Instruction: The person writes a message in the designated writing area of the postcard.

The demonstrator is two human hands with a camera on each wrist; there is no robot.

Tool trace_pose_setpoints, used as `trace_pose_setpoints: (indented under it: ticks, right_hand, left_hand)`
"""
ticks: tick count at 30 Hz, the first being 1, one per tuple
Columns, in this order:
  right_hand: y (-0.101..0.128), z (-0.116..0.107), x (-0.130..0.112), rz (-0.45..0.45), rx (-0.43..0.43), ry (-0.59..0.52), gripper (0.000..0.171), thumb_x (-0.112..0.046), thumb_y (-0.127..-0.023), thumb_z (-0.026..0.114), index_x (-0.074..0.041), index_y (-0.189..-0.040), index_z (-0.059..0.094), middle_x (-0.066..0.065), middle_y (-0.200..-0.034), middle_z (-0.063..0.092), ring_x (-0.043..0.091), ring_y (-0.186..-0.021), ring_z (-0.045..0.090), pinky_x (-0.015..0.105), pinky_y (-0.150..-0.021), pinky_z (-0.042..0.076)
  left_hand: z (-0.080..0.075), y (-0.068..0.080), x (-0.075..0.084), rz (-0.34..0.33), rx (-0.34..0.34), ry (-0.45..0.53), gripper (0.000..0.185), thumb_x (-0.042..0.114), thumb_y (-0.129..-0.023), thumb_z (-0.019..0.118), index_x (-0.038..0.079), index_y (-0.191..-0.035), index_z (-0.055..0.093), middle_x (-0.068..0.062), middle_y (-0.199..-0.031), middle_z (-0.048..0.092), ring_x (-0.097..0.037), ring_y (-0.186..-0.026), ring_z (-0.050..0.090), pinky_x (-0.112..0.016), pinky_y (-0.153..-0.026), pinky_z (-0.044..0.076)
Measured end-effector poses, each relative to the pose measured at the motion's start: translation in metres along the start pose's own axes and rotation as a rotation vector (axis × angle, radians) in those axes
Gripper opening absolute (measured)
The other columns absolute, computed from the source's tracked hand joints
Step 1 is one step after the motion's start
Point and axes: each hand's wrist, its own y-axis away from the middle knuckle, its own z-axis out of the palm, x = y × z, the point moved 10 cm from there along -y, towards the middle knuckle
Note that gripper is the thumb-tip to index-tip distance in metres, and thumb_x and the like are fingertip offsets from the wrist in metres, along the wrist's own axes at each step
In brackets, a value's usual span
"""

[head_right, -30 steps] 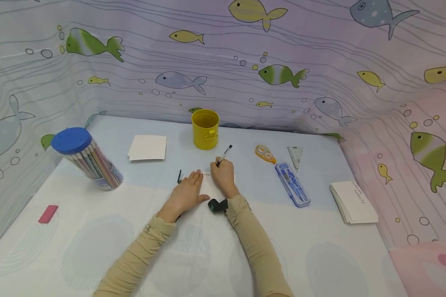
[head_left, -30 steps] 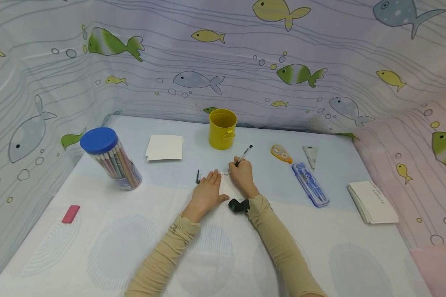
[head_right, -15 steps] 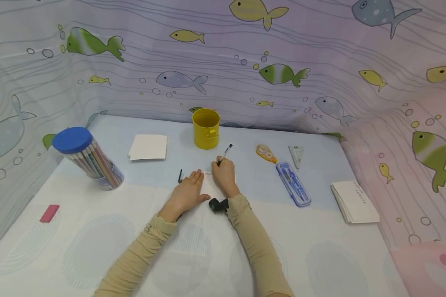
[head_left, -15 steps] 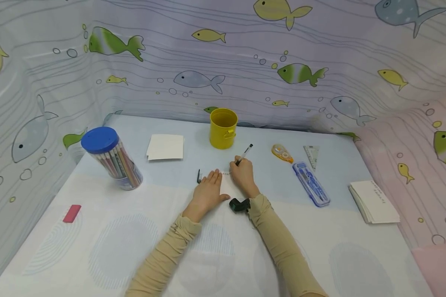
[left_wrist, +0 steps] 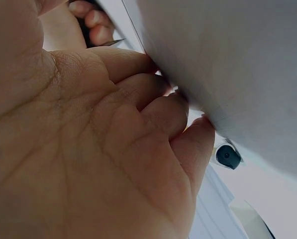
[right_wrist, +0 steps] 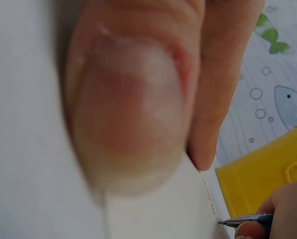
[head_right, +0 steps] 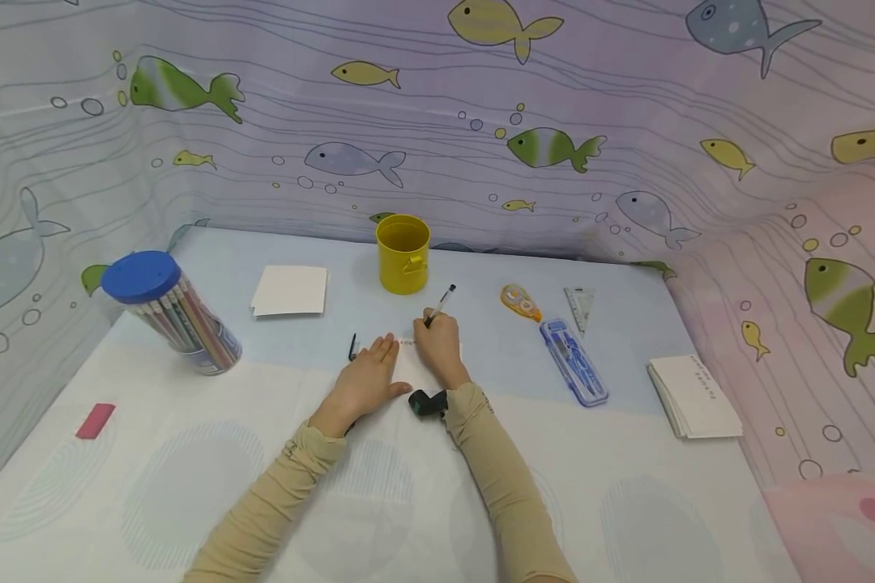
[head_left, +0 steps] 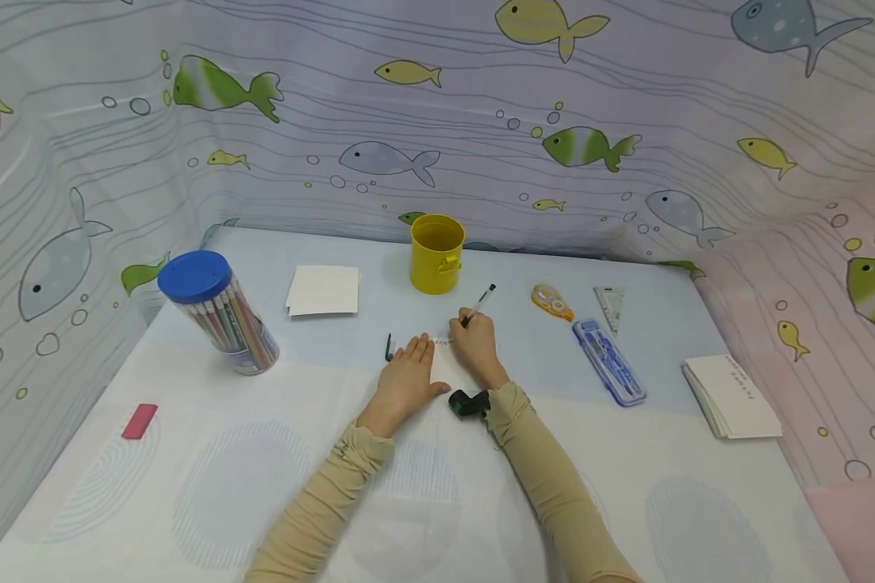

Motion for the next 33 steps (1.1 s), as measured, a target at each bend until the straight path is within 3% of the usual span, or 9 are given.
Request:
trace_pose_setpoints:
  ticks: [20,33]
  right_hand:
    - [0.0,0.0025,0.0041,0.025,-0.022,-0.053,0.039,-0.001,-0.087,0.05,-0.013,-0.055,0.032,-0.007,-0.048,0.021,0.008,-0.046,0.016,0.02,-0.044,0.016]
    - [-0.001,0.0042,0.0042,0.019,-0.043,-0.031,0.038,-0.004,-0.087,0.051,-0.013,-0.055,0.033,-0.005,-0.05,0.022,0.01,-0.047,0.018,0.021,-0.045,0.017]
  left_hand:
    - [0.0005,0.001,-0.0002,-0.001,-0.005,0.001,0.084,0.051,-0.092,0.058,-0.003,-0.15,0.03,-0.019,-0.159,0.023,-0.032,-0.149,0.022,-0.046,-0.121,0.024]
    - [0.0027,-0.0015,-0.001,0.005,0.0,0.002,0.084,0.051,-0.092,0.058,-0.003,-0.15,0.029,-0.019,-0.159,0.022,-0.032,-0.149,0.021,-0.046,-0.121,0.024]
